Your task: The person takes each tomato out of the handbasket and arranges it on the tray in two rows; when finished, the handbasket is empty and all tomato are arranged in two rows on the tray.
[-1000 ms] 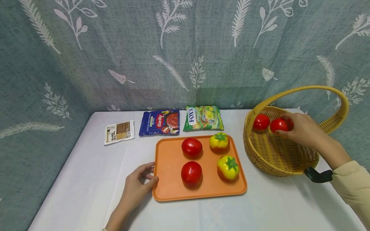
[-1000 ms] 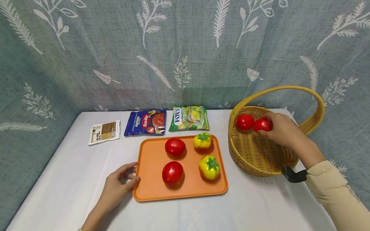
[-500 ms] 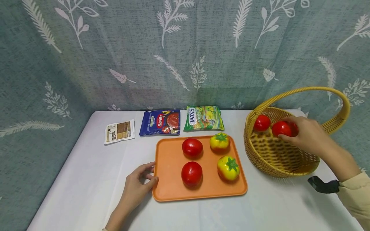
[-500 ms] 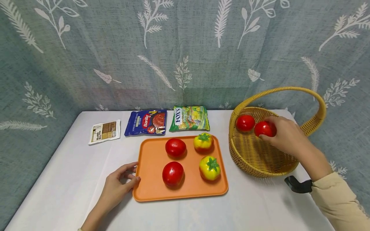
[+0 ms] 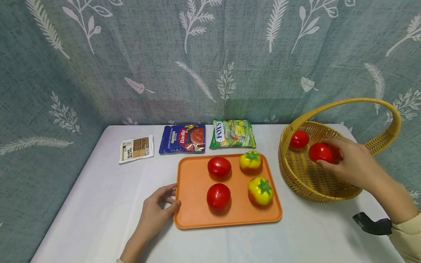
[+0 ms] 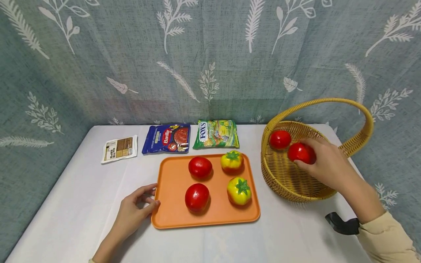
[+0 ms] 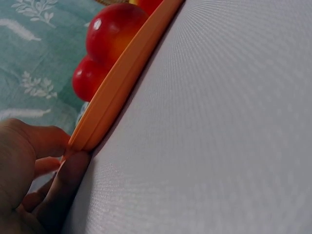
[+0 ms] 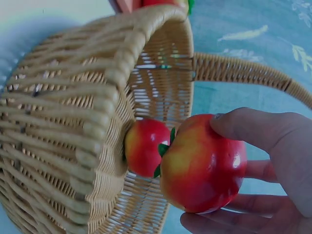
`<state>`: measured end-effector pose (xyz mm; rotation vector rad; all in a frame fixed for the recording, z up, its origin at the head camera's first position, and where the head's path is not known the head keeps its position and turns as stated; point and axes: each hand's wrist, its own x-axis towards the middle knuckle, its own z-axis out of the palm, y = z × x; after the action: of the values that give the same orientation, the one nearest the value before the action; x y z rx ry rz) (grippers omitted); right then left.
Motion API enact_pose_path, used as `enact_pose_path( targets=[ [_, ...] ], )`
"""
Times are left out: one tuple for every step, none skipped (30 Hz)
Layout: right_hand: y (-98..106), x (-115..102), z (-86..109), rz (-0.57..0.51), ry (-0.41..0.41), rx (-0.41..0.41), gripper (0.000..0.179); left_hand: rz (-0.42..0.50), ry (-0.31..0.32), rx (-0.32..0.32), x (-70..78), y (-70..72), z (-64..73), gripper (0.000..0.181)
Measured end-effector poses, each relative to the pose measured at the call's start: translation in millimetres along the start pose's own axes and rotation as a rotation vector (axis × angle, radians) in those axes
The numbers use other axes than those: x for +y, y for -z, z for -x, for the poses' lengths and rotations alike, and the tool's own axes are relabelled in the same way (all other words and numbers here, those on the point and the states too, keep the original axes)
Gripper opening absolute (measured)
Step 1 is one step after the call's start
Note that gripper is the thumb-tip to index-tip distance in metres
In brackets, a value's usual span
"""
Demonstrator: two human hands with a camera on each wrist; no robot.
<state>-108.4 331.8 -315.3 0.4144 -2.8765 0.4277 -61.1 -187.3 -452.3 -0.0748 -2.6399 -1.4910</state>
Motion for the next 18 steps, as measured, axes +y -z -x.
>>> enact_pose_path(
  targets=[
    [0.2,-1.7,1.1,0.001,0.003,0.01,0.06,-0.001,-0.001,0.0,0.2,0.1,0.0,0.054],
    [0.3,-3.2,1.9,0.002,0.005,0.017,0.06,-0.004,0.001,-0.001,0.4,0.3,0.0,0.053],
    [0.3,-4.6,2.8,0.003,0.005,0.026,0.06,-0.006,0.003,-0.001,0.4,0.3,0.1,0.053],
    [0.5,-5.7,3.3,0.002,0.009,0.031,0.06,-0.006,0.005,-0.002,0.4,0.3,0.1,0.053],
    [0.7,-6.8,4.1,0.001,0.01,0.035,0.061,-0.009,0.007,-0.003,0.4,0.4,0.3,0.053],
    [0.8,-7.7,4.8,0.001,0.011,0.037,0.061,-0.01,0.009,-0.003,0.4,0.4,0.4,0.053],
    [0.9,-8.6,5.6,-0.001,0.011,0.041,0.061,-0.011,0.01,-0.003,0.4,0.4,0.5,0.053],
    [1.1,-9.4,6.6,-0.001,0.012,0.045,0.062,-0.009,0.008,-0.003,0.4,0.4,0.5,0.053],
    [1.4,-10.4,7.6,0.0,0.011,0.048,0.063,-0.007,0.006,-0.002,0.4,0.5,0.5,0.053],
    [1.7,-11.5,8.4,0.001,0.015,0.051,0.063,-0.005,0.005,-0.002,0.3,0.5,0.5,0.053],
    [2.0,-12.7,9.3,0.004,0.014,0.053,0.064,-0.007,0.004,-0.001,0.2,0.5,0.6,0.053],
    [2.3,-14.2,10.2,0.004,0.013,0.056,0.065,-0.008,0.004,-0.002,0.3,0.6,0.6,0.053],
    [2.7,-15.8,11.1,0.005,0.011,0.059,0.066,-0.009,0.003,-0.002,0.3,0.6,0.6,0.053],
    [3.1,-17.7,12.2,0.004,0.011,0.062,0.067,-0.008,0.004,-0.002,0.4,0.7,0.6,0.053],
    [3.4,-19.6,12.9,0.004,0.011,0.067,0.067,-0.01,0.005,-0.004,0.5,0.7,0.6,0.054],
    [3.8,-21.5,13.8,0.003,0.011,0.069,0.067,-0.012,0.007,-0.006,0.6,0.8,0.5,0.054],
    [4.0,-23.5,14.7,0.004,0.011,0.072,0.068,-0.012,0.009,-0.007,0.7,0.9,0.5,0.054],
    [4.3,-25.6,15.6,0.002,0.012,0.075,0.068,-0.01,0.01,-0.007,0.7,0.9,0.5,0.054]
  ],
)
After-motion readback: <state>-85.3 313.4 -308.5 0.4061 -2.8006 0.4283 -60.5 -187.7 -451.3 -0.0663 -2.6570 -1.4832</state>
